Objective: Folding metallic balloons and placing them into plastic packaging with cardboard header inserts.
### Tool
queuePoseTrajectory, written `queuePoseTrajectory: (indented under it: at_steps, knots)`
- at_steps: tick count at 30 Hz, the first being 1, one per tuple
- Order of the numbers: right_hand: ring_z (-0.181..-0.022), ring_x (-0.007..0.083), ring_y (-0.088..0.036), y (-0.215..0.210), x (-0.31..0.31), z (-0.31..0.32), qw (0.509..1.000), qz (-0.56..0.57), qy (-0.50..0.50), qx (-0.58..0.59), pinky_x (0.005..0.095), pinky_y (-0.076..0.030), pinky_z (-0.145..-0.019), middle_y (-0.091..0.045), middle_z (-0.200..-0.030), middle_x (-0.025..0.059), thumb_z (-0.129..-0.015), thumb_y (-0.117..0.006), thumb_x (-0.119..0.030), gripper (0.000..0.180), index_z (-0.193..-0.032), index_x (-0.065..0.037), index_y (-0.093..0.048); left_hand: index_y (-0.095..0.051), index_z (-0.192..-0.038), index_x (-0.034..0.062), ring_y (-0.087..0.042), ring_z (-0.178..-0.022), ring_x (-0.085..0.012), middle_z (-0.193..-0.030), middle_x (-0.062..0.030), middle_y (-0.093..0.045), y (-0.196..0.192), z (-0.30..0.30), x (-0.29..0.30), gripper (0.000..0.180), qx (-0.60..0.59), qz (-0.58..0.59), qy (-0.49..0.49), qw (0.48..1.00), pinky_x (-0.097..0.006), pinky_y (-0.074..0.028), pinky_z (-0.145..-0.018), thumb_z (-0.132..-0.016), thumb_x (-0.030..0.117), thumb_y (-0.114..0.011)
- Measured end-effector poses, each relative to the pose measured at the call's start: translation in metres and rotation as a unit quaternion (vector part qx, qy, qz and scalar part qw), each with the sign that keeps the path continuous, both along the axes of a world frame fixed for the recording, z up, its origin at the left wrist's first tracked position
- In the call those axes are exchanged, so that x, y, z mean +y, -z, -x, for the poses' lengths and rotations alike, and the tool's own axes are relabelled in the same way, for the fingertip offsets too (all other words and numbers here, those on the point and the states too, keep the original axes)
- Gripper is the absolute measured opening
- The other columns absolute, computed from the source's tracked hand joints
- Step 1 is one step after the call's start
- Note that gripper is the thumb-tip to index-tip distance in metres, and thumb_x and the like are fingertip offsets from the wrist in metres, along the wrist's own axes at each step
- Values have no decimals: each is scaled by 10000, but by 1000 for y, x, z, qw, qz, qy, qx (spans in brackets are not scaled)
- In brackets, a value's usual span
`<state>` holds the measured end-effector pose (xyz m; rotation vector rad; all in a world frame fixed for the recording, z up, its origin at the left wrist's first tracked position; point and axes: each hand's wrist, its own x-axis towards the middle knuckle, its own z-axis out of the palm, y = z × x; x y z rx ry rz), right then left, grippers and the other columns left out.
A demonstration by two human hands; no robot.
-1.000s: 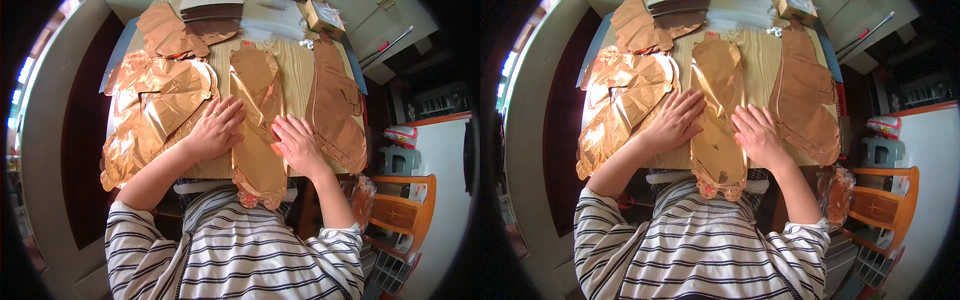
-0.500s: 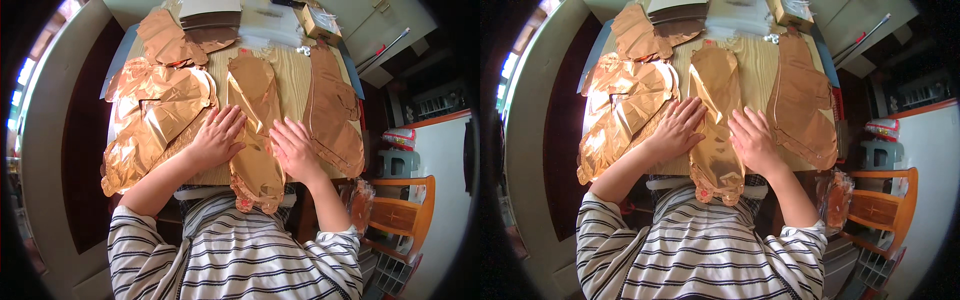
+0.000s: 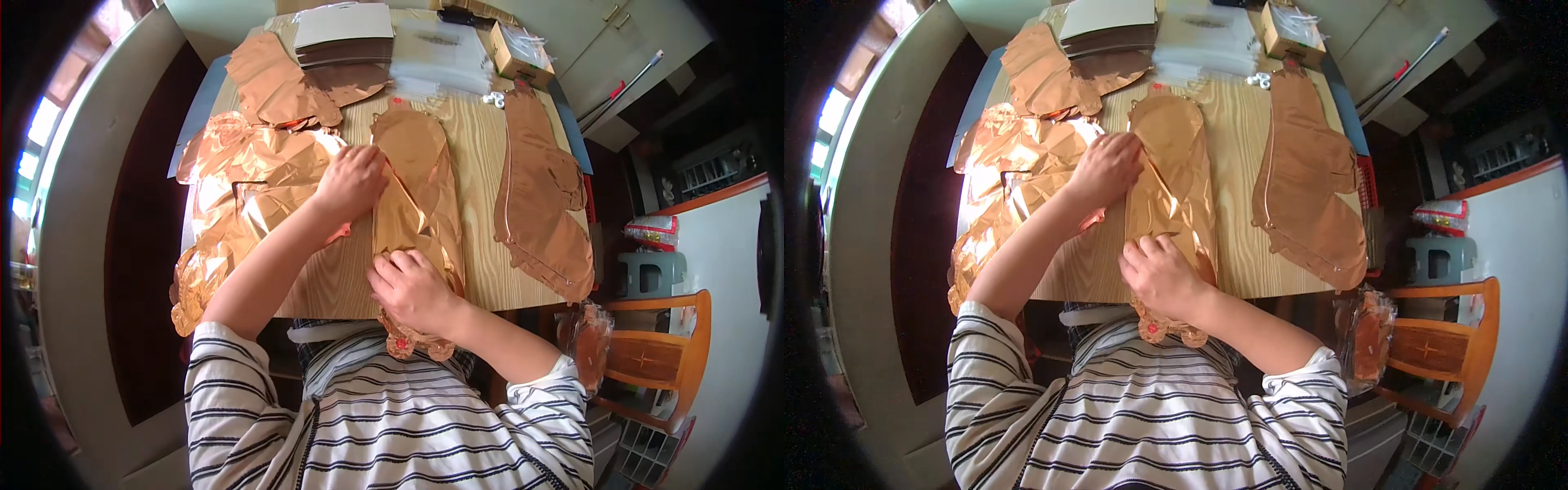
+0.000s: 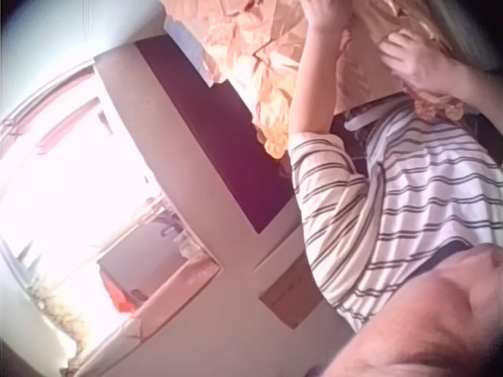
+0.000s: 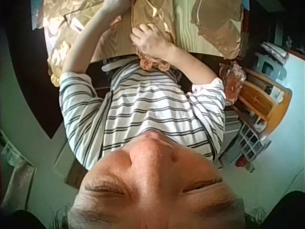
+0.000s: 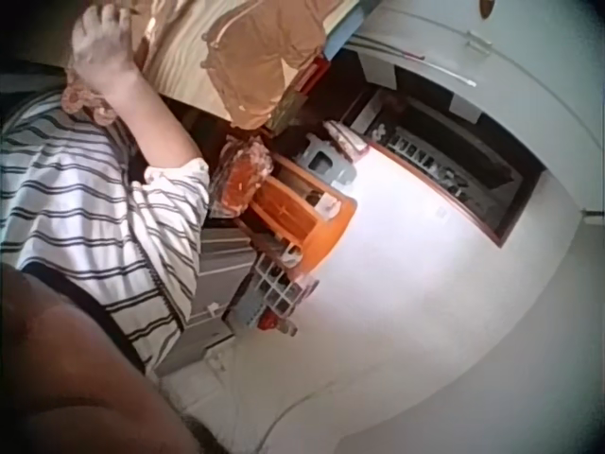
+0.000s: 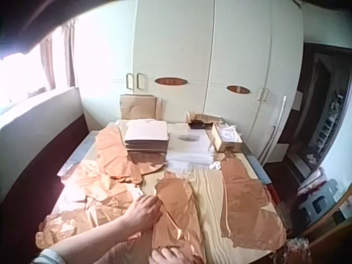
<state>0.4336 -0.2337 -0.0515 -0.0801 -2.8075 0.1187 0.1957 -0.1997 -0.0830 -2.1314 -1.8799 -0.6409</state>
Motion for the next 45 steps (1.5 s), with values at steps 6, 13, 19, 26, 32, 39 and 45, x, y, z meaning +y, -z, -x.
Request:
queuePoseTrajectory:
  at_steps: [6,13,19,26,32,39,45]
  knots:
    - [-1024,250,-546,-1,-4,-4,999,38,13,-6,392,-452,-892,-630,-1247,123,-805,-749,-251,443,-1171,-12,-677,-607,-1082,35,-588,-1172,-293,-1148,-105,-647,2,18,30,261,16,32,-42,998,-490,-387,-1078,-929,244,-637]
    - [-1088,271,-599,-8,11,-10,989,144,21,28,387,-463,-948,-663,-1269,130,-880,-716,-244,416,-1236,-33,-676,-495,-1407,28,-424,-1396,-386,-1462,-234,-486,-2,2,14,552,-36,29,-96,994,-534,-281,-1177,-957,327,-607]
    - [-1311,330,-542,-5,115,-18,978,104,165,71,447,-420,-1117,-615,-1396,149,-974,-619,-183,371,-1316,-42,-649,-340,-1516,-74,-244,-1502,-449,-1581,-317,-303,-14,-52,-38,852,-22,113,-75,991,-559,-163,-1226,-966,549,-528]
    - [-1474,368,-322,25,145,-20,981,70,171,-53,482,-239,-1218,-387,-1594,150,-1017,-552,-296,563,-1493,-15,-442,-329,-1526,-76,-252,-1496,-451,-1593,-304,-295,7,-60,-45,928,-15,119,-68,990,-565,-152,-1224,-959,644,-473]
    - [-1494,402,-270,32,146,-19,982,90,164,-41,516,-179,-1234,-358,-1604,176,-1017,-535,-323,604,-1519,-15,-401,-346,-1523,-62,-292,-1480,-451,-1571,-290,-347,-12,-69,-42,882,-15,79,-33,996,-561,-170,-1216,-958,591,-523]
    - [-1519,386,-227,30,148,-20,979,109,159,-58,512,-153,-1244,-302,-1639,160,-1032,-509,-351,627,-1545,-24,-360,-356,-1524,-45,-297,-1483,-437,-1579,-280,-344,1,-80,-30,834,-41,98,5,994,-559,-181,-1211,-960,540,-543]
    - [-1558,331,-140,20,172,-9,967,125,180,-131,518,-79,-1257,-194,-1684,135,-1058,-405,-449,686,-1600,-57,-250,-345,-1533,-37,-278,-1494,-429,-1595,-273,-319,5,-80,-28,853,-27,112,4,993,-568,-175,-1210,-957,564,-530]
